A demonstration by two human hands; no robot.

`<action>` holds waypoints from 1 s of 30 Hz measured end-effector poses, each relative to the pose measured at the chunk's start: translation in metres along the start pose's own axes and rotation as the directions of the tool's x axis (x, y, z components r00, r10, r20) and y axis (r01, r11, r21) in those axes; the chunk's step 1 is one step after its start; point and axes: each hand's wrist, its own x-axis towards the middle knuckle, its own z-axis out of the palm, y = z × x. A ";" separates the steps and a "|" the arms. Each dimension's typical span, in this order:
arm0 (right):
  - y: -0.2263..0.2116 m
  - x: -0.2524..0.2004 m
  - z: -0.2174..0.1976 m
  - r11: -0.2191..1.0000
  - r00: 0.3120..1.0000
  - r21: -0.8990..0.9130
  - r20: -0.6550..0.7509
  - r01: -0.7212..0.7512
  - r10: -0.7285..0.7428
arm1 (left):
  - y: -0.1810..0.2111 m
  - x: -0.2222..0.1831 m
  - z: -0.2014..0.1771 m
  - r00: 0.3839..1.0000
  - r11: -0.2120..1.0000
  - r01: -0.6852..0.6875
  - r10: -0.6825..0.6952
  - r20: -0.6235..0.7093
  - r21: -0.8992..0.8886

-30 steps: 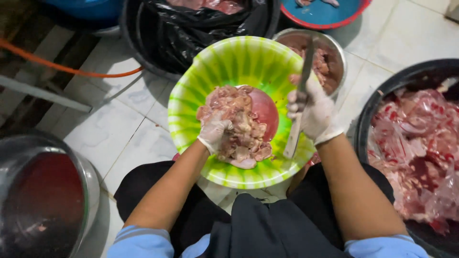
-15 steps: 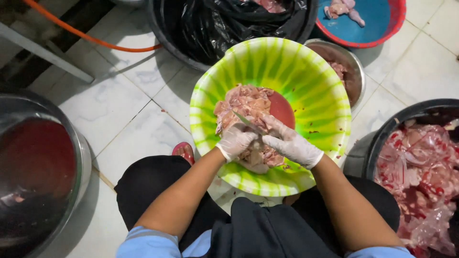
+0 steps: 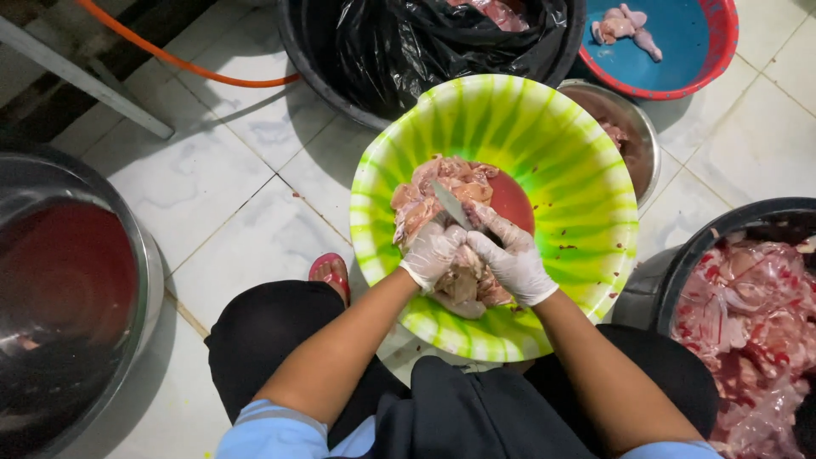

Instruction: Cutting raw chicken pieces into smaller chunks using a knife in a bowl

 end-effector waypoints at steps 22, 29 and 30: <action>0.061 0.048 -0.074 0.817 0.920 0.549 -0.203 -0.177 0.336 | 0.043 0.023 -0.020 0.855 0.898 -0.145 -0.098 -0.510 -0.416; 0.070 0.040 -0.063 0.833 0.901 0.409 -0.056 -0.372 0.430 | -0.032 0.048 -0.026 0.881 0.844 -0.077 -0.192 -0.433 -0.530; 0.080 0.041 -0.063 0.831 0.900 0.410 -0.055 -0.375 0.432 | -0.048 0.051 -0.018 0.881 0.845 -0.074 -0.194 -0.432 -0.530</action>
